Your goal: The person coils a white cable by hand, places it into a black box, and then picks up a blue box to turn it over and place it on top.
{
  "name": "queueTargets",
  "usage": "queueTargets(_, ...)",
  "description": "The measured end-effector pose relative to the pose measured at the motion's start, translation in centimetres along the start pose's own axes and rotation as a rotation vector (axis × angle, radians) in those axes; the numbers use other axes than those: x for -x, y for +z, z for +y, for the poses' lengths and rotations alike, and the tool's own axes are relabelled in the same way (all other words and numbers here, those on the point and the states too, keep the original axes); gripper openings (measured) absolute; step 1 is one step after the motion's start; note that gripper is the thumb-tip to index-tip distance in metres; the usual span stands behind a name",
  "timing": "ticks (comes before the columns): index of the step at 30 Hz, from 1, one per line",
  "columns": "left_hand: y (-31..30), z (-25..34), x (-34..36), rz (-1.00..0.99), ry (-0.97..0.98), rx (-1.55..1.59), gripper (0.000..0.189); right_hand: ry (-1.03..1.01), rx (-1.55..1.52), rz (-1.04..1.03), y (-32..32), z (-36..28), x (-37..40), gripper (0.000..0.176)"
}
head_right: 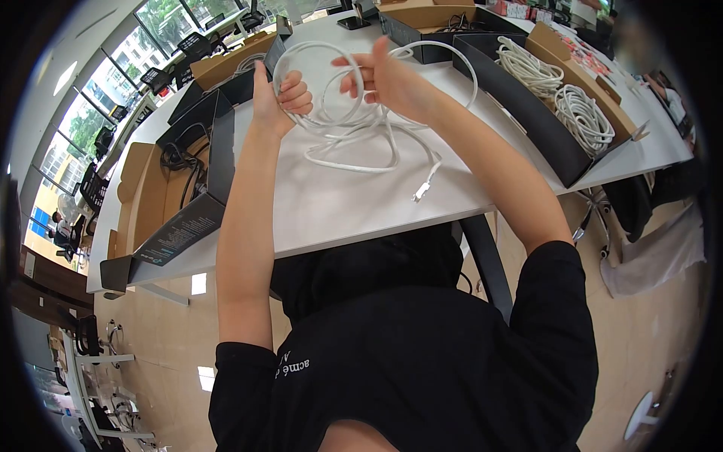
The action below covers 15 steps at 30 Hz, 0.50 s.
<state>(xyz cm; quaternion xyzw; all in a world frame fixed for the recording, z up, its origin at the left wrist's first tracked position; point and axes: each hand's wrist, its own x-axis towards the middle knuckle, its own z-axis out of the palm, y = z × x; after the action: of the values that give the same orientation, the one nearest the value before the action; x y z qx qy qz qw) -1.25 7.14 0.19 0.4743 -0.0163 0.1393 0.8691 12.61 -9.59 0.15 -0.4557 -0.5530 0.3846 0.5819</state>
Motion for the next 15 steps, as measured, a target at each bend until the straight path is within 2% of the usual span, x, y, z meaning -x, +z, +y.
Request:
queueTargets(1,0.2,0.0,0.1,0.064,0.048,-0.065,0.062,0.038,0.142,0.06,0.8,-0.3,0.3,0.05)
queueTargets(2,0.5,-0.2,0.2,0.13,0.096,-0.129,0.062,-0.104,0.283,0.05,1.4,0.1,1.0,0.039)
queueTargets(6,1.5,-0.8,0.0,0.506,0.318,-0.521,0.064,-0.056,0.132,-0.028,1.6,0.0,1.0,0.04)
queueTargets(9,2.2,-1.5,-0.4,0.66,0.584,-0.753,0.066,-0.041,0.078,-0.07,1.3,0.4,1.1,0.033)
queueTargets(12,1.9,-1.7,-0.3,0.684,0.724,-0.862,0.068,-0.084,0.255,0.002,3.0,0.0,1.4,0.025)
queueTargets(15,1.5,-1.5,-0.4,0.523,0.566,-0.642,0.068,-0.172,0.14,0.101,3.2,0.2,1.0,0.021)
